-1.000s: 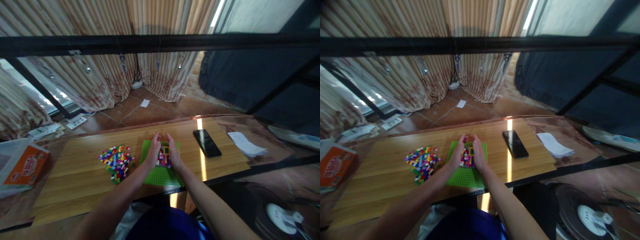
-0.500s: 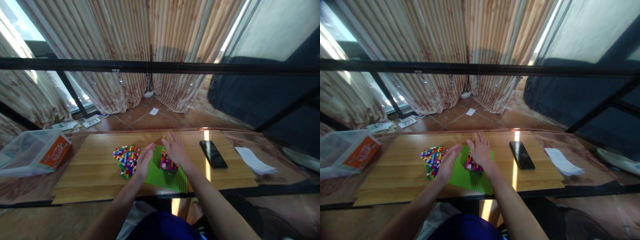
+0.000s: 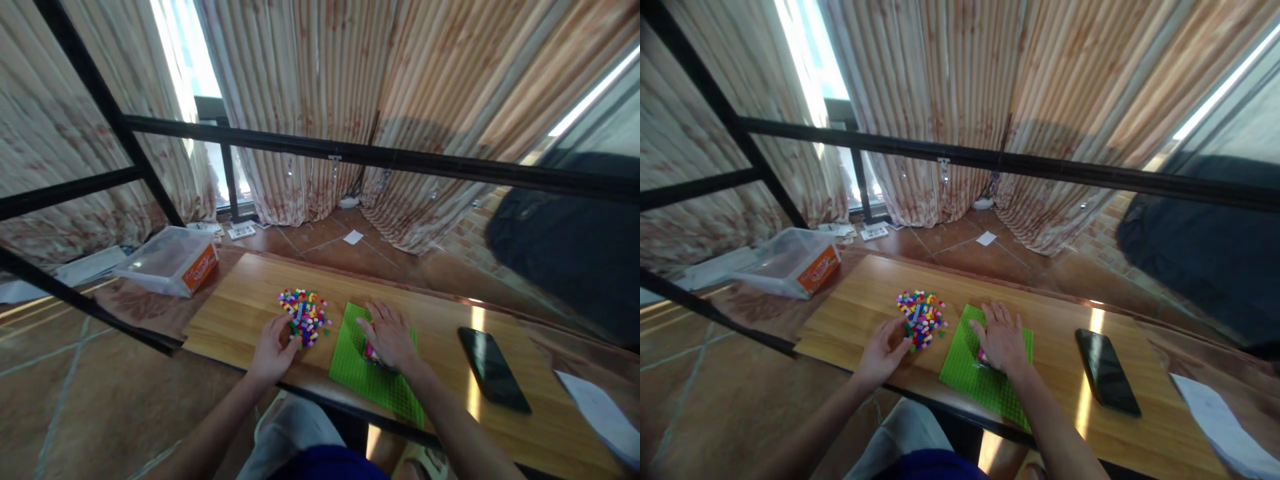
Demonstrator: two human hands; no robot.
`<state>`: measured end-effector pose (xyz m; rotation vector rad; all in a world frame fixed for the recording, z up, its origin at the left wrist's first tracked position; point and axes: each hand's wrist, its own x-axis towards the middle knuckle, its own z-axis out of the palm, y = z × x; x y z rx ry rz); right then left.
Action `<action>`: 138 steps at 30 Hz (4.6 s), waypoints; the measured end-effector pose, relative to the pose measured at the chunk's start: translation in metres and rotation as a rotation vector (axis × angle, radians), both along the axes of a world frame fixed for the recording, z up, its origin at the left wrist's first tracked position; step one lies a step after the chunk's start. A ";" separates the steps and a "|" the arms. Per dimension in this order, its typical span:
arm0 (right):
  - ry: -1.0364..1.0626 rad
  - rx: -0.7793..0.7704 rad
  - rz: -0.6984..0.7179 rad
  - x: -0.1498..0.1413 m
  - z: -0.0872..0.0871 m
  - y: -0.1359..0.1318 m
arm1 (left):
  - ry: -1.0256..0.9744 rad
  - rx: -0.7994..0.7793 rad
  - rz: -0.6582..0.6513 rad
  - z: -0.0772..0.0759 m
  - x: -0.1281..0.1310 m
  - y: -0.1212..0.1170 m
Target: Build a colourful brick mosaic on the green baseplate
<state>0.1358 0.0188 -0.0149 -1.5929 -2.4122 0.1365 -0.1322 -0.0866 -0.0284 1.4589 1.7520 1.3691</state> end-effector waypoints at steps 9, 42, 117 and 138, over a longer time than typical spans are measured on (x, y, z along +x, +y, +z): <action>-0.086 -0.012 0.017 0.000 0.012 -0.002 | 0.518 0.006 -0.083 -0.017 0.001 -0.006; 0.100 -0.219 0.140 -0.149 -0.005 0.007 | 0.443 0.044 -0.243 -0.015 -0.041 0.025; 0.613 -0.064 -0.104 0.049 0.029 -0.013 | 0.337 0.102 -0.548 0.044 0.099 0.107; 1.342 -0.204 -0.356 0.041 -0.010 -0.031 | 0.143 -0.056 -0.791 0.017 0.142 0.127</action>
